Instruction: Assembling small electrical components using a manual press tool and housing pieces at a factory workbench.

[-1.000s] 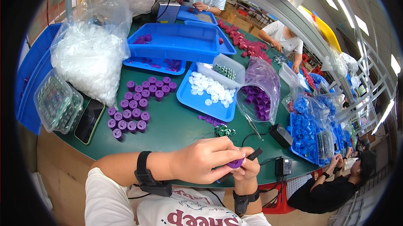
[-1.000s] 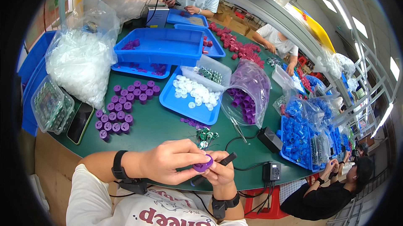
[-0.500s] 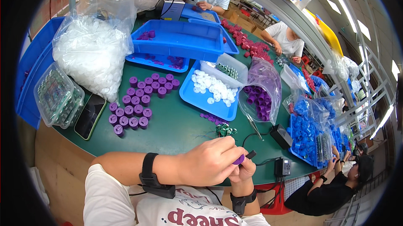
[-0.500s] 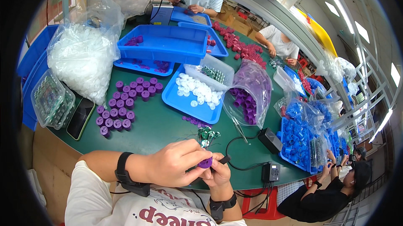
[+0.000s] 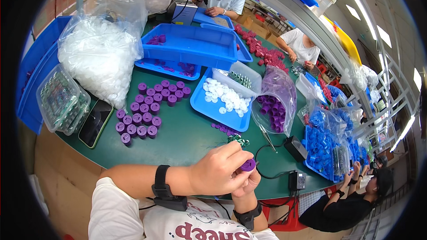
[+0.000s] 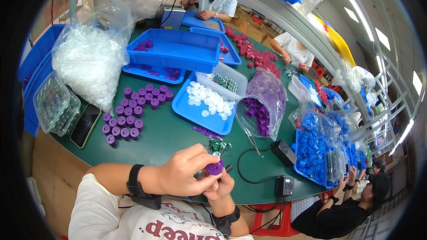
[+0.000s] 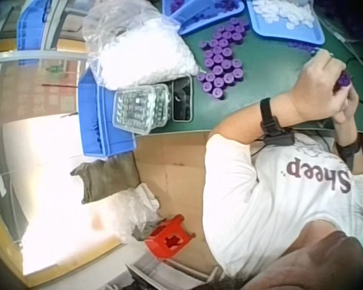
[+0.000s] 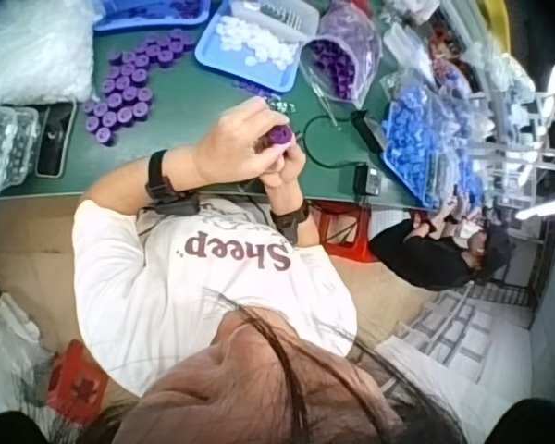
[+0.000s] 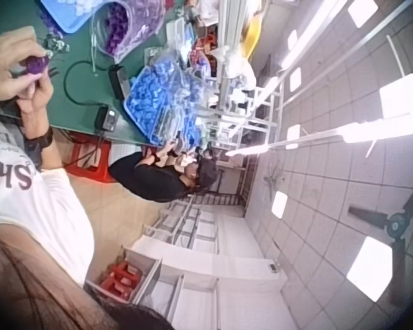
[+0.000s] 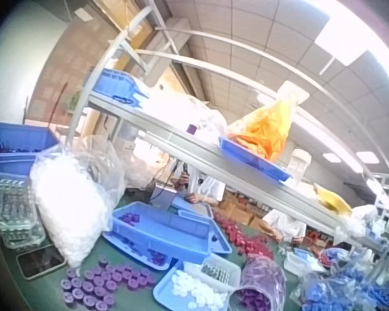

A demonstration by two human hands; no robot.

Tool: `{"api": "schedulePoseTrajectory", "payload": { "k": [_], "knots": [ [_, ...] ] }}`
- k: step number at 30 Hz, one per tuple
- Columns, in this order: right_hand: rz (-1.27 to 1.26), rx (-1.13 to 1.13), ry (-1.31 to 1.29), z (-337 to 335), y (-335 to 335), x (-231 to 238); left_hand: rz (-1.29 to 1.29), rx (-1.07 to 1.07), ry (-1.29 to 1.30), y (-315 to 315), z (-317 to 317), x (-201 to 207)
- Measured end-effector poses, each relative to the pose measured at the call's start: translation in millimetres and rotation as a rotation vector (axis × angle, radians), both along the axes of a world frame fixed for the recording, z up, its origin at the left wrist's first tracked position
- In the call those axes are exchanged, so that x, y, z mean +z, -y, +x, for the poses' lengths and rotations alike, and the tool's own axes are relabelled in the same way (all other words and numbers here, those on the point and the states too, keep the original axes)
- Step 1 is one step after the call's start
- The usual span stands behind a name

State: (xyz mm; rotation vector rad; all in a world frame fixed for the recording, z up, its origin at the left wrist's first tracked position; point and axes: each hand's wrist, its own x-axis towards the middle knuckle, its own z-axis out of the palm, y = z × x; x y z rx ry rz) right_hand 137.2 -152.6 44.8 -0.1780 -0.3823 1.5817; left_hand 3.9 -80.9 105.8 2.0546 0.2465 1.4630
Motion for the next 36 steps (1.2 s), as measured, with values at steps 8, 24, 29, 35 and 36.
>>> {"api": "schedulePoseTrajectory", "payload": {
  "k": [8, 24, 29, 35, 36],
  "knots": [
    [0.019, -0.305, 0.287, -13, 2, 12, -0.046, -0.002, 0.073, 10, 0, 8],
    [0.077, -0.093, 2.026, 1, -23, 57, -0.140, 0.007, -0.513, -39, -27, -76],
    [0.339, -0.220, 0.686, 12, -36, 58, -0.319, -0.027, -0.520, -40, -33, -100],
    [0.363, -0.136, 0.706, -16, -63, 26, -0.331, -0.019, -0.544, -38, -31, -96],
    [0.311, -0.097, 0.756, -17, -66, 18, -0.335, -0.027, -0.548, -39, -32, -96]
  ]
}}
